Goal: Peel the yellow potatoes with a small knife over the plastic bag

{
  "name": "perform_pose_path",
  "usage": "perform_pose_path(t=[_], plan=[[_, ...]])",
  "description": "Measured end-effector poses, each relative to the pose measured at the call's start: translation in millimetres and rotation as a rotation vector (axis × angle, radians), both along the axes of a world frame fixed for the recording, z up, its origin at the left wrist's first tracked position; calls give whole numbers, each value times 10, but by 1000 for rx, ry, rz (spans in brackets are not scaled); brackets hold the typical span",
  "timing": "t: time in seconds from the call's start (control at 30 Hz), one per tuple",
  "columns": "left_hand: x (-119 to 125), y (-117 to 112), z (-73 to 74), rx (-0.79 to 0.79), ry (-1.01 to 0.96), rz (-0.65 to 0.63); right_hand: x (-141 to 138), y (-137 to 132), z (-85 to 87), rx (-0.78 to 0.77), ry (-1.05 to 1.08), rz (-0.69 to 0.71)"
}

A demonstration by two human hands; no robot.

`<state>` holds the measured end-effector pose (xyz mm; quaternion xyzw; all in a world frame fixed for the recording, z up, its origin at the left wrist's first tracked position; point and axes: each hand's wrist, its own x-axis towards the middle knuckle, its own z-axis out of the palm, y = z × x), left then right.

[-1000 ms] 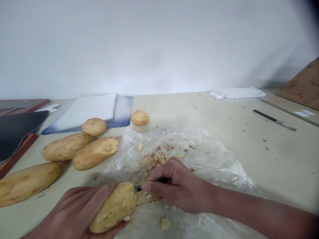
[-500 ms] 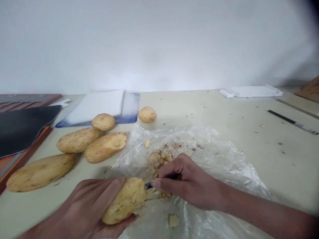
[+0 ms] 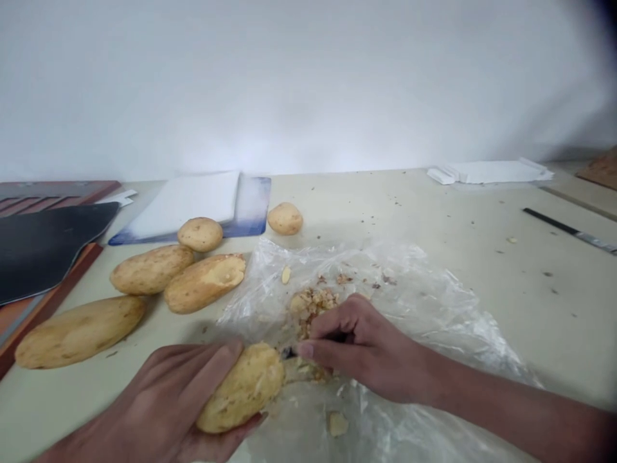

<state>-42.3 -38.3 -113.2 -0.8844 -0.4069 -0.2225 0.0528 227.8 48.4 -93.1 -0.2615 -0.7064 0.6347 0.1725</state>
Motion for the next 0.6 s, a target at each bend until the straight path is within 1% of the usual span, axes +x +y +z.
perform_pose_path(t=[0.07,0.13,0.23,0.3,0.33,0.43,0.53,0.6], plan=[[-3,5,-3,-16,8,8,-16,-6,2,-76,8,58],[0,18,9,-43,3,-15,-35,-19,16,-84,2,79],[6,40,34,-67,-7,-28,-49,-24,33,25,-19,12],[3,44,40,-34,8,-18,-44,-7,29,51,-26,-36],[1,43,39,-8,20,-11,-40,7,23,39,-27,-45],[0,33,29,57,46,-10,-28,46,4,-43,-3,1],[24,29,33,65,36,-15,-26,49,2,-107,14,68],[48,33,45,50,24,-9,-28,35,15,-109,-1,103]])
